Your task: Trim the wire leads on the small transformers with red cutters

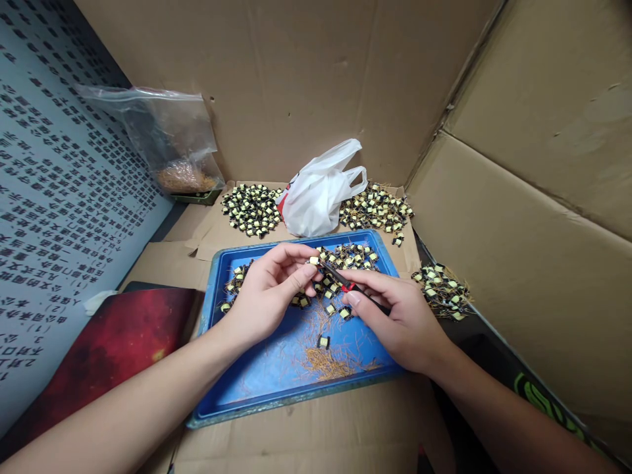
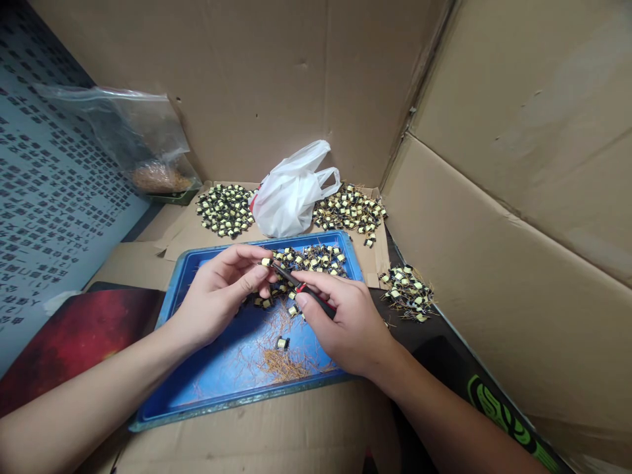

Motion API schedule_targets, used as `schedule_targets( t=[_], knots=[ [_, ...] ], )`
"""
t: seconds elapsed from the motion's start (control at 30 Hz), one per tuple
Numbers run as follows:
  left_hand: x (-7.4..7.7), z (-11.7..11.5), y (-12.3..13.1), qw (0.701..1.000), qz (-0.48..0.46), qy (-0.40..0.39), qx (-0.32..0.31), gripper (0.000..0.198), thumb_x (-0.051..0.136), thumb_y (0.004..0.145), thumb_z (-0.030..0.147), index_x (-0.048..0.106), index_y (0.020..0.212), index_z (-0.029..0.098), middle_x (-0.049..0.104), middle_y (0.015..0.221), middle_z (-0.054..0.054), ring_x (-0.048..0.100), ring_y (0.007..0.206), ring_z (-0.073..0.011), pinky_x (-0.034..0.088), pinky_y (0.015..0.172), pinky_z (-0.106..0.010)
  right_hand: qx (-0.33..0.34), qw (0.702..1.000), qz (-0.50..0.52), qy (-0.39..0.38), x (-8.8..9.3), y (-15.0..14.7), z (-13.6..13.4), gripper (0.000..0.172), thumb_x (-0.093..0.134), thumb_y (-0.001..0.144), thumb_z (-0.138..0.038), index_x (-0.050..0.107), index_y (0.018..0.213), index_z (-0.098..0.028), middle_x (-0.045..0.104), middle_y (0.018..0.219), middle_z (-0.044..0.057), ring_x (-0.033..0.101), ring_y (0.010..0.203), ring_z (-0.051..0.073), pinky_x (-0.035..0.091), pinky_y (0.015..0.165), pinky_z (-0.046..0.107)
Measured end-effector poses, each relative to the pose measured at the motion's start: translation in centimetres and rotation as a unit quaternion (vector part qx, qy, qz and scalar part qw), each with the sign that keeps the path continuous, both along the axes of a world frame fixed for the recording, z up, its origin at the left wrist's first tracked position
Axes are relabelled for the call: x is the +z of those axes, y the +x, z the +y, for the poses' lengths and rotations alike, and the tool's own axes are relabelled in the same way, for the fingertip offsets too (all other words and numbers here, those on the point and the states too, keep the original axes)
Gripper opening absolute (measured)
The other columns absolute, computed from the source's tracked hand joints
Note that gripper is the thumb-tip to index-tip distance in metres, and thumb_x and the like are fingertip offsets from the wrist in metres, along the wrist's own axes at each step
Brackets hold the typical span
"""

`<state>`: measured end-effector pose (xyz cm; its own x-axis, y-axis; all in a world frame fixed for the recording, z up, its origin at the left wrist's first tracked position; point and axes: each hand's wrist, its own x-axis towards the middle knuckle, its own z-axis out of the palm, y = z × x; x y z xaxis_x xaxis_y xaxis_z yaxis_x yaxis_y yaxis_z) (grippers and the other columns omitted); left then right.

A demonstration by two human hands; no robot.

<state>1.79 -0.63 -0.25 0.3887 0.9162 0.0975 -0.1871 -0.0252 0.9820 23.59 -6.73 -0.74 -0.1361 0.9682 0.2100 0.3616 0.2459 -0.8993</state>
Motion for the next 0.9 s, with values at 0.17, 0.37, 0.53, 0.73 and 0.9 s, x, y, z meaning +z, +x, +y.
schedule_targets(
  t=[0.17, 0.37, 0.53, 0.73, 0.9],
  knots=[
    [-0.10, -0.04, -0.08, 1.000, 0.005, 0.019, 0.003, 0.020, 0.081, 0.094, 0.026, 0.072, 0.110, 0.017, 0.074, 0.084, 0.000, 0.068, 0.067, -0.0096, 0.056, 0.066, -0.020, -0.001, 1.000, -0.006, 0.005, 0.02, -0.09, 0.05, 0.038, 0.064, 0.098, -0.031, 0.078, 0.130, -0.015, 0.083, 0.099, 0.009, 0.075, 0.076, 0.019, 0.062, 0.069, 0.035],
    [-0.31, -0.03, -0.12, 0.999, 0.009, 0.034, 0.004, 0.019, 0.080, 0.095, 0.026, 0.073, 0.111, 0.019, 0.073, 0.085, 0.000, 0.069, 0.068, -0.0100, 0.057, 0.067, -0.021, 0.001, 1.000, 0.009, -0.005, 0.07, -0.10, 0.05, 0.038, 0.064, 0.098, -0.031, 0.077, 0.130, -0.015, 0.083, 0.100, 0.010, 0.076, 0.078, 0.021, 0.063, 0.071, 0.036],
    [-0.27, -0.17, -0.08, 0.998, 0.033, 0.054, 0.019, 0.020, 0.080, 0.094, 0.028, 0.073, 0.111, 0.019, 0.074, 0.087, -0.001, 0.069, 0.068, -0.0114, 0.058, 0.067, -0.023, 0.003, 1.000, 0.022, -0.014, 0.10, -0.15, -0.02, 0.039, 0.063, 0.098, -0.032, 0.077, 0.129, -0.014, 0.083, 0.097, 0.010, 0.076, 0.077, 0.021, 0.062, 0.068, 0.035],
    [-0.64, -0.63, -0.12, 0.982, 0.093, 0.142, 0.082, 0.018, 0.081, 0.094, 0.027, 0.077, 0.110, 0.020, 0.076, 0.105, -0.006, 0.072, 0.089, -0.0161, 0.061, 0.079, -0.026, -0.002, 1.000, 0.021, -0.016, 0.04, -0.19, -0.08, 0.039, 0.062, 0.098, -0.033, 0.077, 0.130, -0.015, 0.082, 0.095, 0.010, 0.076, 0.079, 0.020, 0.062, 0.072, 0.036],
    [-0.71, -0.86, -0.25, 0.970, 0.123, 0.192, 0.090, 0.017, 0.079, 0.095, 0.025, 0.078, 0.111, 0.021, 0.076, 0.111, -0.007, 0.072, 0.102, -0.0192, 0.060, 0.090, -0.030, -0.004, 1.000, 0.015, -0.022, 0.20, -0.23, -0.07, 0.040, 0.062, 0.098, -0.033, 0.076, 0.131, -0.014, 0.082, 0.093, 0.009, 0.076, 0.078, 0.020, 0.062, 0.071, 0.036]
  ],
)
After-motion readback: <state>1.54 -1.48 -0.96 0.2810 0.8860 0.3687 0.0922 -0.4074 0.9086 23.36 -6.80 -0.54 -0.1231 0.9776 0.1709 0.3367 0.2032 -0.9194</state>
